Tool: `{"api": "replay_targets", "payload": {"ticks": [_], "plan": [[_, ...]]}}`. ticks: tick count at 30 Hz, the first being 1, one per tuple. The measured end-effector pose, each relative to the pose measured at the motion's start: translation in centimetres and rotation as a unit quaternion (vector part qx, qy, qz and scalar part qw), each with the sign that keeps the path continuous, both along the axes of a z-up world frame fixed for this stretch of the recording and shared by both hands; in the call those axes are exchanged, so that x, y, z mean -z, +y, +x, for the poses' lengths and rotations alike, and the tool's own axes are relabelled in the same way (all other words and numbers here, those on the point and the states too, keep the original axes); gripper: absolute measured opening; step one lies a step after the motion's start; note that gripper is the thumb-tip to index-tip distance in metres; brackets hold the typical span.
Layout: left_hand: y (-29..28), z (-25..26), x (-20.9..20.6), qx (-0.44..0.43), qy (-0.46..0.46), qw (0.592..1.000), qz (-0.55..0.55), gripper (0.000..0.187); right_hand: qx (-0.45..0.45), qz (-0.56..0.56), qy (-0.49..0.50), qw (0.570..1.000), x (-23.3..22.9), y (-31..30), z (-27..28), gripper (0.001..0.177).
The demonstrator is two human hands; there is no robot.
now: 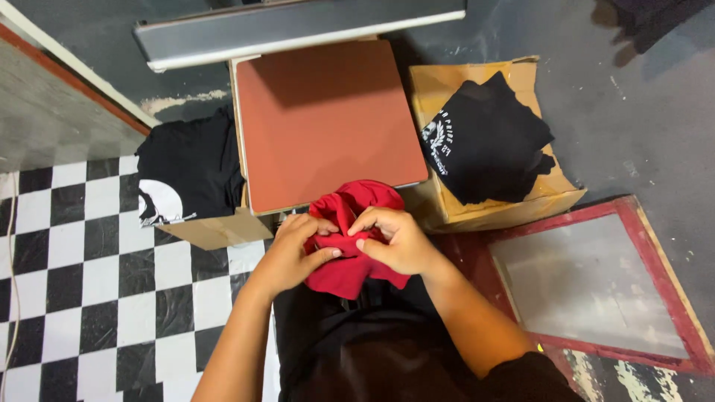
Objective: Folding and inspecting printed t-shirts in a workspace.
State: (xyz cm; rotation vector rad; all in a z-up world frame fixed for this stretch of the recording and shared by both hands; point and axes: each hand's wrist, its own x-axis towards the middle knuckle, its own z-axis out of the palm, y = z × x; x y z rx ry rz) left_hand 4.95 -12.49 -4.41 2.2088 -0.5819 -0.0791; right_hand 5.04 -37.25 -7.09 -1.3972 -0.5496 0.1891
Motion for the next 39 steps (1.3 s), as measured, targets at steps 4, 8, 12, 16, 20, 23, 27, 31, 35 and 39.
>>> {"api": "replay_targets", "payload": {"ticks": [4,8,12,16,20,23,27,31,35,39], "plan": [[1.2,0.3,1.5,0.018,0.047,0.997,0.057,0.039,-0.018,0.023,0.006,1.000,-0.6,-0.5,0.4,0.022],[2.0,0.4,3.1,0.042,0.027,0.995,0.090,0.046,-0.038,0.039,0.000,0.998,-0.9,-2.3,0.6,0.020],[2.5,0.8,3.5,0.084,0.015,0.995,0.058,0.049,-0.063,0.052,-0.014,0.997,-1.8,-4.2,1.3,0.016],[3.3,0.7,2.5,0.094,0.107,0.989,0.035,0.043,-0.038,0.060,-0.020,0.997,-1.9,-5.9,1.5,0.015],[4.2,-0.5,-1.1,0.030,0.126,0.992,0.005,0.031,0.061,0.033,-0.042,0.997,-1.5,-7.6,1.9,0.014],[4.1,-1.2,-4.1,-0.029,0.033,0.999,0.003,0.029,0.146,0.022,-0.034,0.988,-1.4,-8.0,2.3,0.017],[3.6,-2.0,-6.2,-0.073,-0.081,0.993,0.049,0.026,0.207,-0.187,-0.055,0.959,-2.1,-7.0,2.1,0.019],[4.3,-1.5,-6.0,-0.087,-0.097,0.991,0.038,0.025,0.225,-0.085,0.019,0.971,-2.1,-5.9,1.9,0.020],[4.7,-1.2,-5.5,-0.126,-0.113,0.985,0.025,0.026,0.244,-0.171,-0.089,0.950,-2.4,-4.7,2.1,0.023],[4.9,-2.7,-5.5,-0.183,0.000,0.983,0.028,0.026,0.245,-0.246,-0.114,0.931,-1.5,-4.2,1.3,0.017]]}}
